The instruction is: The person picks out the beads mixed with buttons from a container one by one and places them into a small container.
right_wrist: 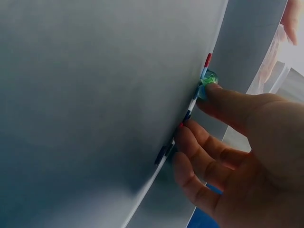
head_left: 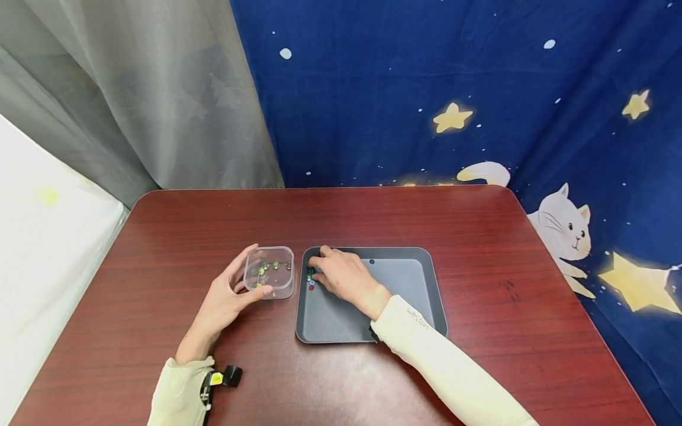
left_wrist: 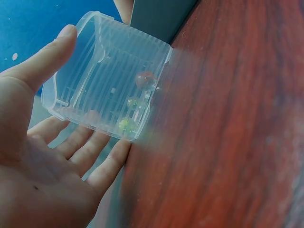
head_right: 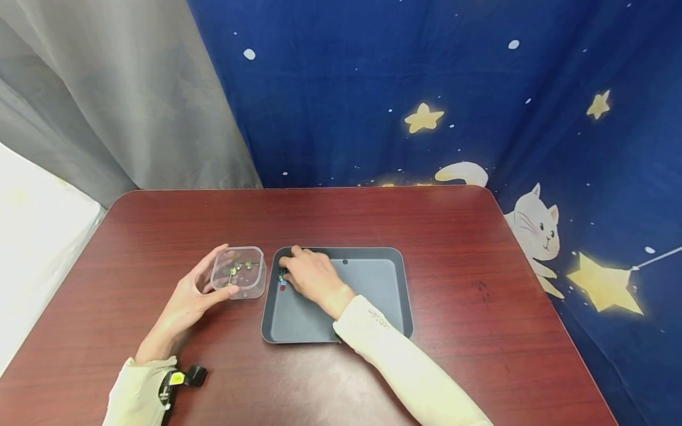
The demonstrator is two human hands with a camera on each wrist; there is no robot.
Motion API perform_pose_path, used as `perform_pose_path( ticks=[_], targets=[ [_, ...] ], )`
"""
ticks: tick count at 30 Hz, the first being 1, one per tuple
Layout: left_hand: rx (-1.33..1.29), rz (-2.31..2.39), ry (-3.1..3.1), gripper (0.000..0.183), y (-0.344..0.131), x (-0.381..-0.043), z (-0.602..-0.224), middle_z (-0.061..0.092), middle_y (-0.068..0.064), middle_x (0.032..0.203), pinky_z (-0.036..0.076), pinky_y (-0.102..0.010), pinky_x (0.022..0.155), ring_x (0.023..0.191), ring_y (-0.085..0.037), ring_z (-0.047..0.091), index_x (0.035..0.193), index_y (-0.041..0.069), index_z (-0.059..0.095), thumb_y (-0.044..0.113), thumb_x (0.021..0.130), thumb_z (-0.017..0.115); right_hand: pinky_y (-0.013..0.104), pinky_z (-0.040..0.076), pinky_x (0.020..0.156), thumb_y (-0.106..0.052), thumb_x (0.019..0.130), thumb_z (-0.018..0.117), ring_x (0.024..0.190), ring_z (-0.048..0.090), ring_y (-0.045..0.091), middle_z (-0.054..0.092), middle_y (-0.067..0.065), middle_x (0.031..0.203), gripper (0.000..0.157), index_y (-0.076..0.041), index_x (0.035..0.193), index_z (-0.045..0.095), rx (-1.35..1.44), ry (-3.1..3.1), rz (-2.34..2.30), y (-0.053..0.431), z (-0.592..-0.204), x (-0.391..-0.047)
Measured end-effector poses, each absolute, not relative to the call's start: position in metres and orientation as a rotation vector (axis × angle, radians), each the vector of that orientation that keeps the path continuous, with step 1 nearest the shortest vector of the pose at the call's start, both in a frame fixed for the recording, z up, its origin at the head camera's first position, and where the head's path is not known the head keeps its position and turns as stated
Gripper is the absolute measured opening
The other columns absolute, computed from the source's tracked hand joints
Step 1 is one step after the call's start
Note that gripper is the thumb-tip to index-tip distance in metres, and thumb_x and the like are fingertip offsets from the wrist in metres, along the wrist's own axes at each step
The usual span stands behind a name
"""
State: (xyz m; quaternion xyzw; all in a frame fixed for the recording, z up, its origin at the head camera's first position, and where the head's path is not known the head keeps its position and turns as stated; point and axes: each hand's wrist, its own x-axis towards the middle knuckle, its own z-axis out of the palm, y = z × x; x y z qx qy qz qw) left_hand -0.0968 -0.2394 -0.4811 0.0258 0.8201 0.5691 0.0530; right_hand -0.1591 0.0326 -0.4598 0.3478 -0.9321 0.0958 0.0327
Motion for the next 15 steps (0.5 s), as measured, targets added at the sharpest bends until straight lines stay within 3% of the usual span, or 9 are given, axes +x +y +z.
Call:
perform_pose_path(
  ticks=[10,15],
  targets=[
    [0.081,1.732,2.490,0.088,-0.2392,-0.0968,-0.4824,0.039,-0.001,0.167,0.048,-0.009,0.097,0.137,-0.018,0.055,0.163,0.041,0.030,0.026,0.093,0.081,0.035,0.058,0.069,-0.031,0.100,0.072,0.086,0.070,0.017,0.065,0.000,0.100,0.018,-0.027,0.117,0.075,1.085,-2.871,0.325,0.0326,-0.4619,-0.1617],
    [0.088,1.734,2.494,0.088,-0.2392,-0.0972,-0.4828,0.039,-0.001,0.167,0.048,-0.009,0.097,0.141,-0.023,0.053,0.163,0.042,0.030,0.026,0.093,0.081,0.033,0.056,0.064,-0.032,0.101,0.070,0.079,0.069,0.015,0.064,-0.001,0.097,0.014,-0.028,0.113,0.076,1.081,-2.867,0.326,0.0306,-0.4621,-0.1633]
  ],
)
